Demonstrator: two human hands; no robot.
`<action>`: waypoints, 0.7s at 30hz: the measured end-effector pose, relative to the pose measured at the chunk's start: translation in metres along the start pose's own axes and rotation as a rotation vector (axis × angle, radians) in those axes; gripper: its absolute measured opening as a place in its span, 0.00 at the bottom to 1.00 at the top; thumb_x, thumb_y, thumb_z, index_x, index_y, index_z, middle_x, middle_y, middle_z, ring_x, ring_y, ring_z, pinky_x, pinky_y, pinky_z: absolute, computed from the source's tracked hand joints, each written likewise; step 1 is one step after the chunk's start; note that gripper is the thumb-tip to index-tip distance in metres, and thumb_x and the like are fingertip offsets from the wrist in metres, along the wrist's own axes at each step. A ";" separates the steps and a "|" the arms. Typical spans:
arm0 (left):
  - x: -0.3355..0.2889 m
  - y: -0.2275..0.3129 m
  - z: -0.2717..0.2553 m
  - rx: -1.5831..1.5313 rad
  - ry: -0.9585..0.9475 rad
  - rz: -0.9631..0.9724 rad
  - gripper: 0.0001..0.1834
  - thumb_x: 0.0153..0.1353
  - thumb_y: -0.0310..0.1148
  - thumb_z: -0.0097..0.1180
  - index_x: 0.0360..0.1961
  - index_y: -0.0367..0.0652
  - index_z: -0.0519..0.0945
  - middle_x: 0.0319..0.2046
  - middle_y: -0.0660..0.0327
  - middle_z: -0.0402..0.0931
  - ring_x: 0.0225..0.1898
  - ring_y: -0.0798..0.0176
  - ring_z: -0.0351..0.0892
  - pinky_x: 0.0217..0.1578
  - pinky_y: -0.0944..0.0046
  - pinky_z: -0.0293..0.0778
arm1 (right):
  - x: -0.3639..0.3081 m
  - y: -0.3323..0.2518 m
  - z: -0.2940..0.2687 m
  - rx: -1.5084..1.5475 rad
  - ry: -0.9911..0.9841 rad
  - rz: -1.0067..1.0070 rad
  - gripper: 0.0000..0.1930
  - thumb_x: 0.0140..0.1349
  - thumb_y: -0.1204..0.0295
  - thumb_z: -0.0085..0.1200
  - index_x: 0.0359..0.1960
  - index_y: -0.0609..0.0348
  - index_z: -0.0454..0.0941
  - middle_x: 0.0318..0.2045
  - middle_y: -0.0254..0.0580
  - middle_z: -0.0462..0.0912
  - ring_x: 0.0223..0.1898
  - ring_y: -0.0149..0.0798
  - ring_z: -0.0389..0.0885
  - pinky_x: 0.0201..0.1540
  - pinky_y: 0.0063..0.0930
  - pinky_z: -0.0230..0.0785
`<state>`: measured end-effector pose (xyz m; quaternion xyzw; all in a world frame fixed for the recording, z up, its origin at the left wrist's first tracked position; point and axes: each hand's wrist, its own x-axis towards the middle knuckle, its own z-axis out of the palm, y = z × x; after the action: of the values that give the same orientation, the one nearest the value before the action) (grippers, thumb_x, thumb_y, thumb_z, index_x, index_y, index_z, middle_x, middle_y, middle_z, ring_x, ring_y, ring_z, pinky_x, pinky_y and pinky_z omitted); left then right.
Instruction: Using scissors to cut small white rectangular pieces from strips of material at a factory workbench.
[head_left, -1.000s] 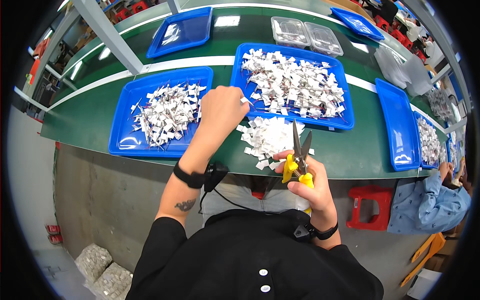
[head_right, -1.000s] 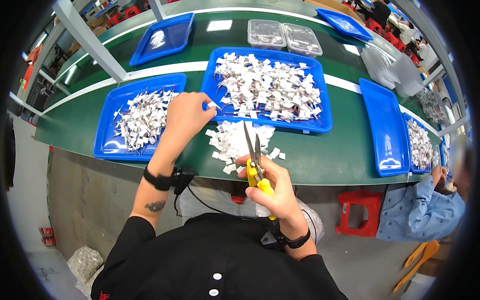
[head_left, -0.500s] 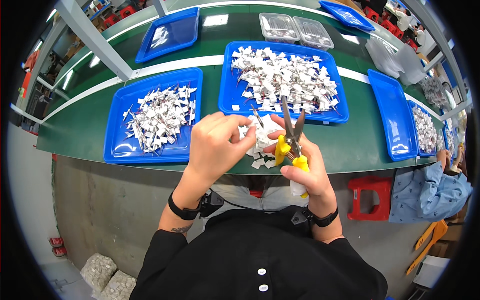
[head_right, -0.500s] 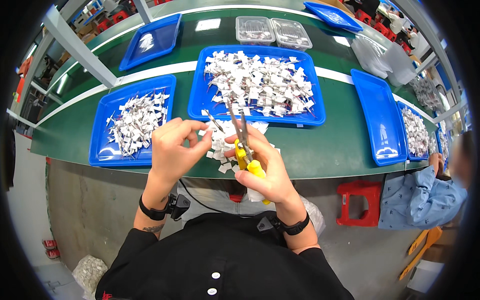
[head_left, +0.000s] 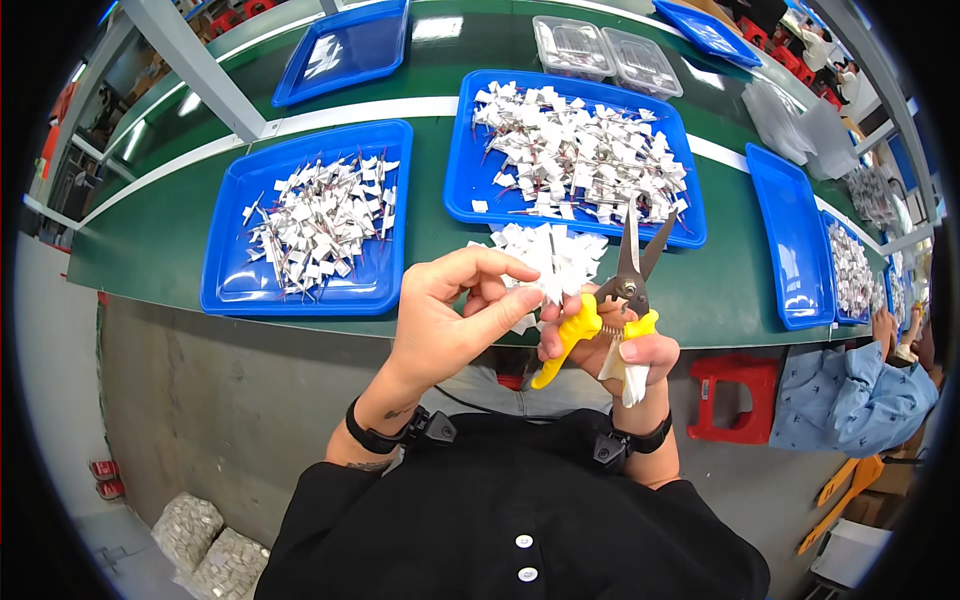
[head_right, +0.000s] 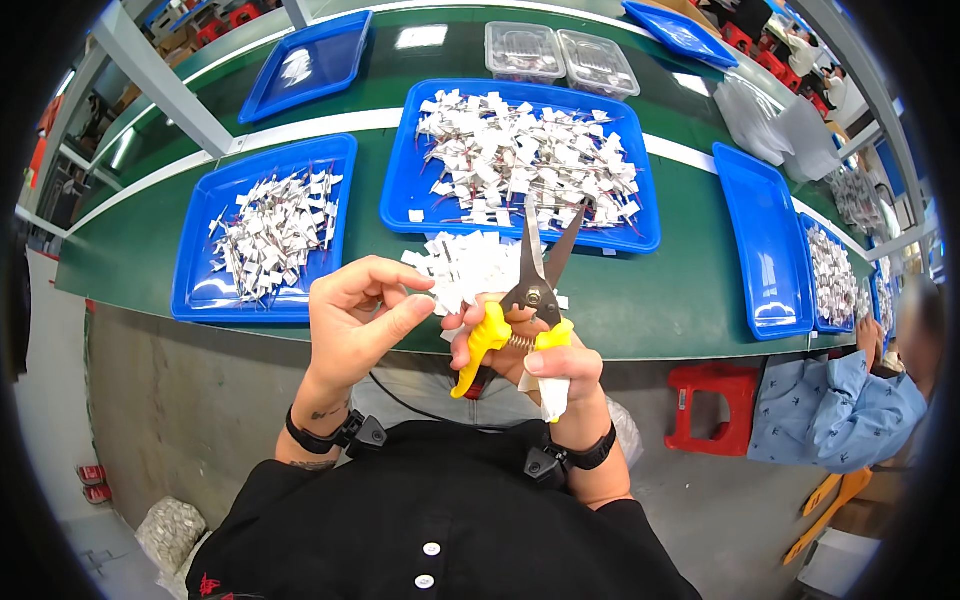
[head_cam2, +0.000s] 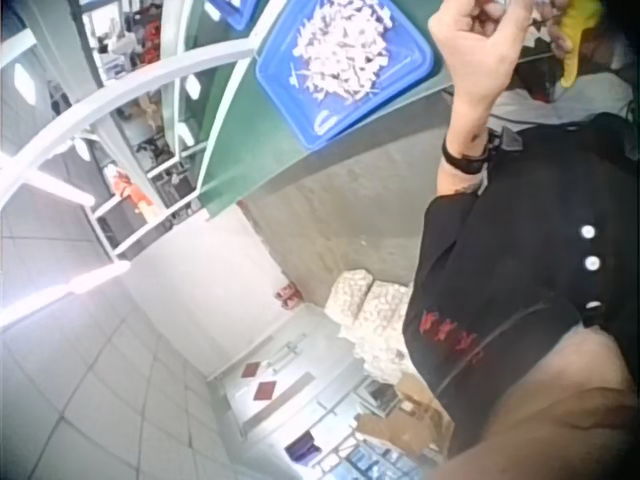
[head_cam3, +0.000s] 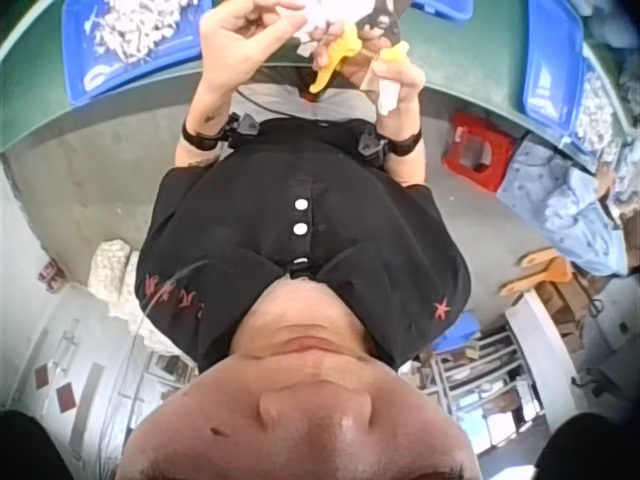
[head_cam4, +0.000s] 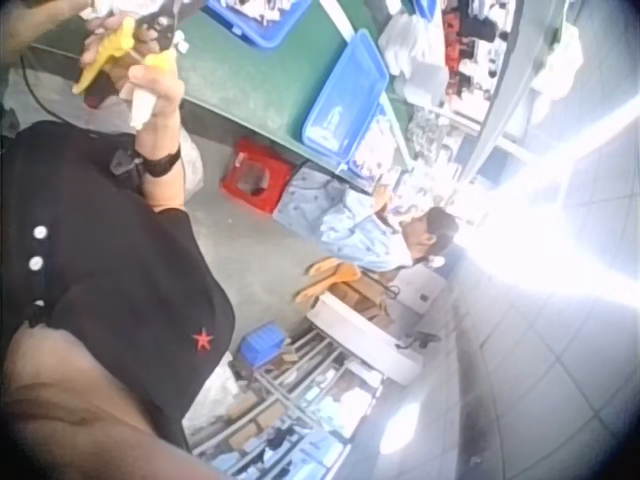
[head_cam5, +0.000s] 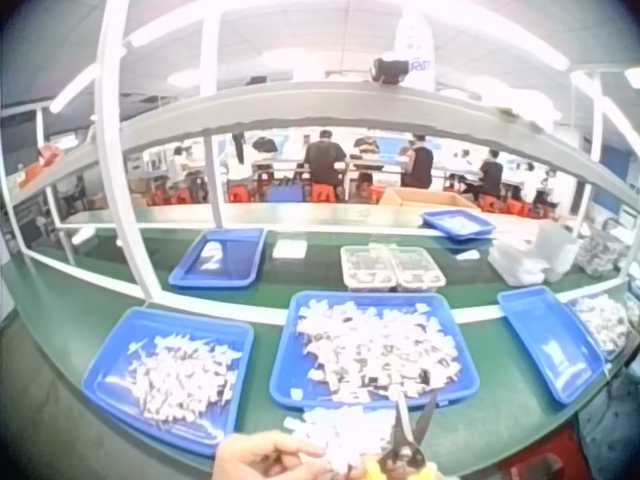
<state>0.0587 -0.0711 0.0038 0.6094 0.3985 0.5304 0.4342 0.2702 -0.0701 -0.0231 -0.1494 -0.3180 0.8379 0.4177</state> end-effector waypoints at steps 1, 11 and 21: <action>0.000 0.000 0.001 -0.039 -0.001 -0.026 0.09 0.55 0.19 0.63 0.38 0.32 0.81 0.22 0.67 0.76 0.23 0.81 0.69 0.26 0.78 0.62 | 0.000 0.002 -0.003 0.028 -0.012 -0.004 0.34 0.37 0.62 0.55 0.50 0.67 0.72 0.47 0.58 0.76 0.42 0.54 0.78 0.50 0.51 0.68; -0.006 -0.003 0.012 -0.017 0.047 -0.058 0.14 0.51 0.27 0.70 0.39 0.41 0.80 0.16 0.74 0.71 0.19 0.84 0.61 0.21 0.77 0.53 | -0.003 0.004 -0.002 0.098 -0.038 0.015 0.33 0.37 0.64 0.54 0.50 0.66 0.73 0.49 0.55 0.75 0.43 0.56 0.76 0.48 0.56 0.67; -0.008 -0.008 0.009 -0.138 0.014 -0.070 0.15 0.53 0.24 0.68 0.43 0.38 0.81 0.16 0.75 0.69 0.18 0.84 0.59 0.21 0.78 0.53 | 0.005 0.010 -0.011 0.235 -0.261 0.002 0.31 0.41 0.60 0.53 0.50 0.62 0.73 0.51 0.51 0.74 0.40 0.48 0.75 0.47 0.50 0.65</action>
<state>0.0660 -0.0769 -0.0071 0.5599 0.3850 0.5455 0.4906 0.2666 -0.0661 -0.0383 0.0101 -0.2694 0.8819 0.3867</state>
